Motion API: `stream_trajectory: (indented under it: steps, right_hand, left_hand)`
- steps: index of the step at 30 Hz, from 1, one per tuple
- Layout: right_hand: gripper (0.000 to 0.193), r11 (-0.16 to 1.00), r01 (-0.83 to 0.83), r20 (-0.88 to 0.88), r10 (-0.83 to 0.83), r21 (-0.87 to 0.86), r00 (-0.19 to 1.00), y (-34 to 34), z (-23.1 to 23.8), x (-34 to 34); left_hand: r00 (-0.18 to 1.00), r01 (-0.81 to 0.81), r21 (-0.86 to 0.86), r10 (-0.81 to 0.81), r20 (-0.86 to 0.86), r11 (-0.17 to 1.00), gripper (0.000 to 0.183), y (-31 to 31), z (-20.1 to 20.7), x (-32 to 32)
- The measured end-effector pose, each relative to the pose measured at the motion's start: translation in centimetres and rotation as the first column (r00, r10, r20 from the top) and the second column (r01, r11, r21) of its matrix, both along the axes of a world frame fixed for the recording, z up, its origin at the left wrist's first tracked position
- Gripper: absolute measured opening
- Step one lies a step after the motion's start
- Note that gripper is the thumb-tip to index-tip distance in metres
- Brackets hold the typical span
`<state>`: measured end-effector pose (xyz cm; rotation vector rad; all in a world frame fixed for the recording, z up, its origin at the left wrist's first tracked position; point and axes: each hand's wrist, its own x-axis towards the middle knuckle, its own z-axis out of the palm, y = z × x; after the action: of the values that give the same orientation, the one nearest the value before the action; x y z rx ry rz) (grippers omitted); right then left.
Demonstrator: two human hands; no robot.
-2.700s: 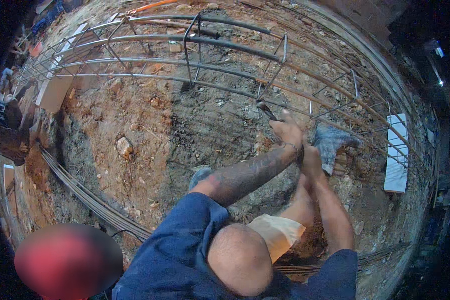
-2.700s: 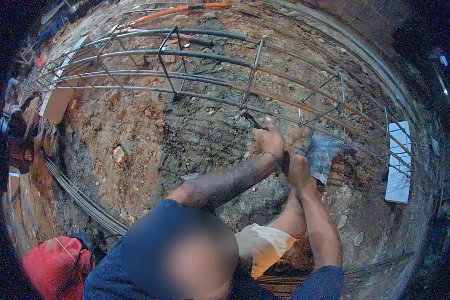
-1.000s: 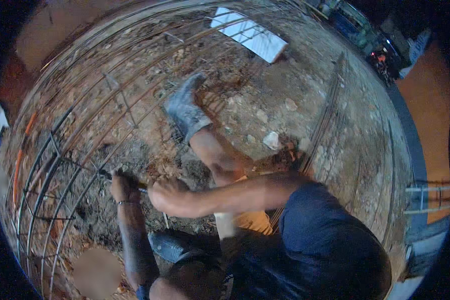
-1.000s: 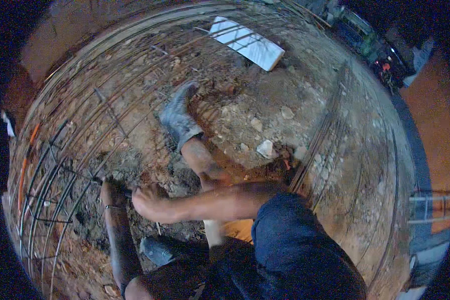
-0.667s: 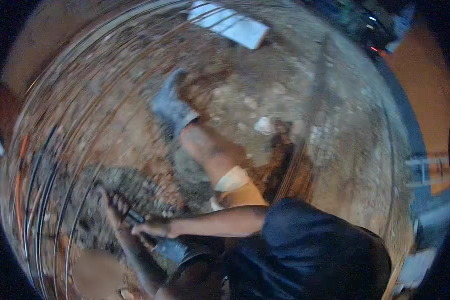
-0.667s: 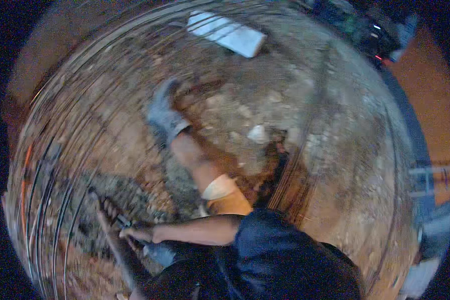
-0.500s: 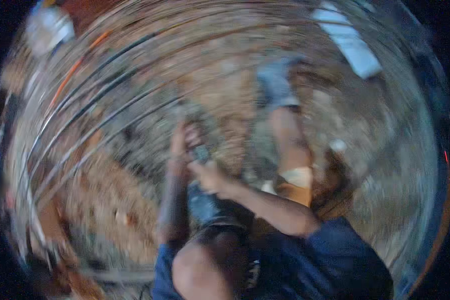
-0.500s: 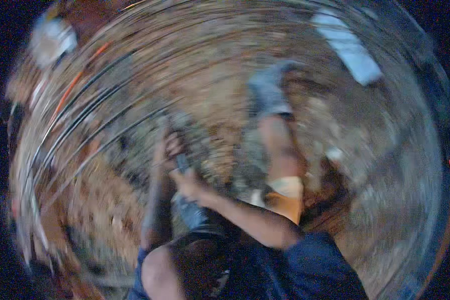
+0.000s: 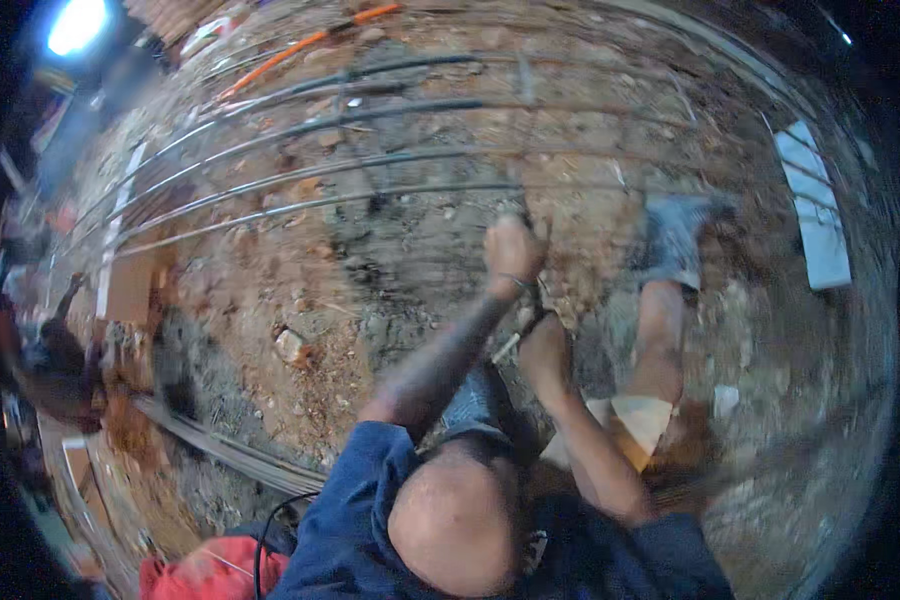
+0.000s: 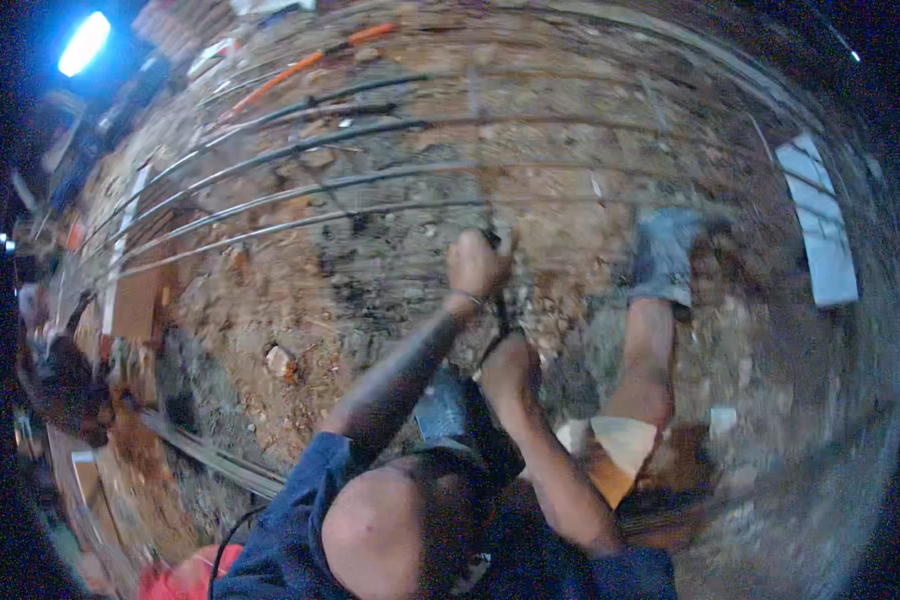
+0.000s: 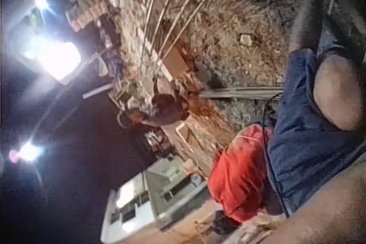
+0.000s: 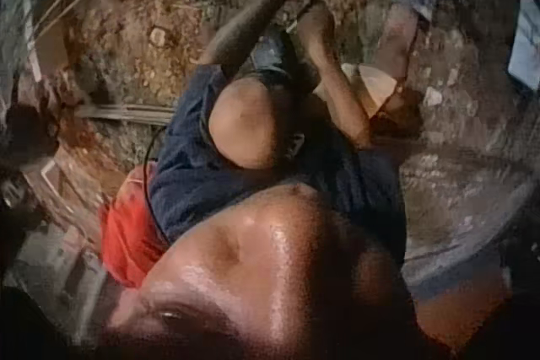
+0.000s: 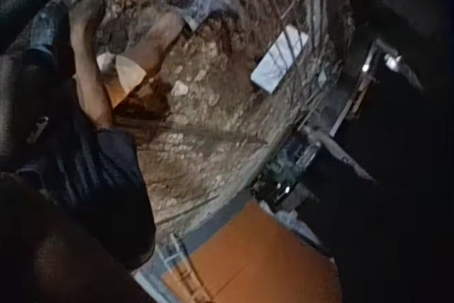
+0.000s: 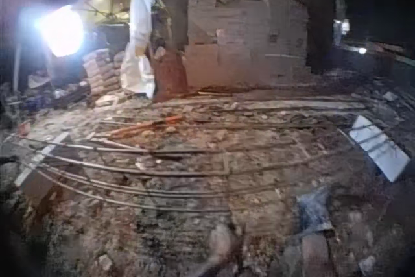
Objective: The person ties and secures a rebar frame with tie wire using pliers.
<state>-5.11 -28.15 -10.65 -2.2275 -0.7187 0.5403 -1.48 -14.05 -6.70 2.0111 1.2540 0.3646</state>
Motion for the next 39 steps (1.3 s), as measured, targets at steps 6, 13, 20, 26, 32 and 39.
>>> stream_trajectory:
  steps: [6, 13, 20, 26, 32, 39]
  right_hand:
    - [0.028, 0.934, 0.040, -0.288, 0.069, 0.356, 0.955, -1.9, -2.9, 0.4]
    - [0.038, 0.818, 0.354, -0.806, 0.546, 0.453, -0.230, -4.0, -3.2, 4.8]
    - [0.037, 0.991, 0.101, -0.799, 0.011, 0.090, 0.601, -0.3, -4.0, 2.2]
    - [0.019, 0.894, 0.137, -0.463, 0.086, 0.427, 0.882, -2.1, -8.5, 2.9]
    - [0.016, 0.923, -0.085, -0.040, 0.108, 0.375, 0.993, -0.4, -2.1, -0.6]
    - [0.027, 0.906, 0.349, -0.970, 0.203, 0.238, 0.136, -0.9, 0.6, 0.1]
  left_hand:
    - [1.000, -0.003, 0.019, 0.002, 0.023, 1.000, 0.028, -0.7, -3.7, 1.1]
    - [0.934, 0.095, -0.044, -0.074, 0.350, 0.994, 0.036, 0.0, -4.2, 1.0]
    - [0.691, 0.524, -0.649, 0.170, 0.702, 0.551, 0.040, 1.6, -3.5, -1.1]
    - [0.976, -0.008, -0.132, 0.037, 0.215, 0.991, 0.065, -4.3, -1.6, 1.7]
    - [0.969, -0.001, -0.084, 0.022, 0.246, 0.996, 0.048, -1.7, -2.6, -0.2]
    - [0.409, 0.881, -0.467, 0.620, 0.670, -0.076, 0.032, 0.4, -4.6, -2.2]
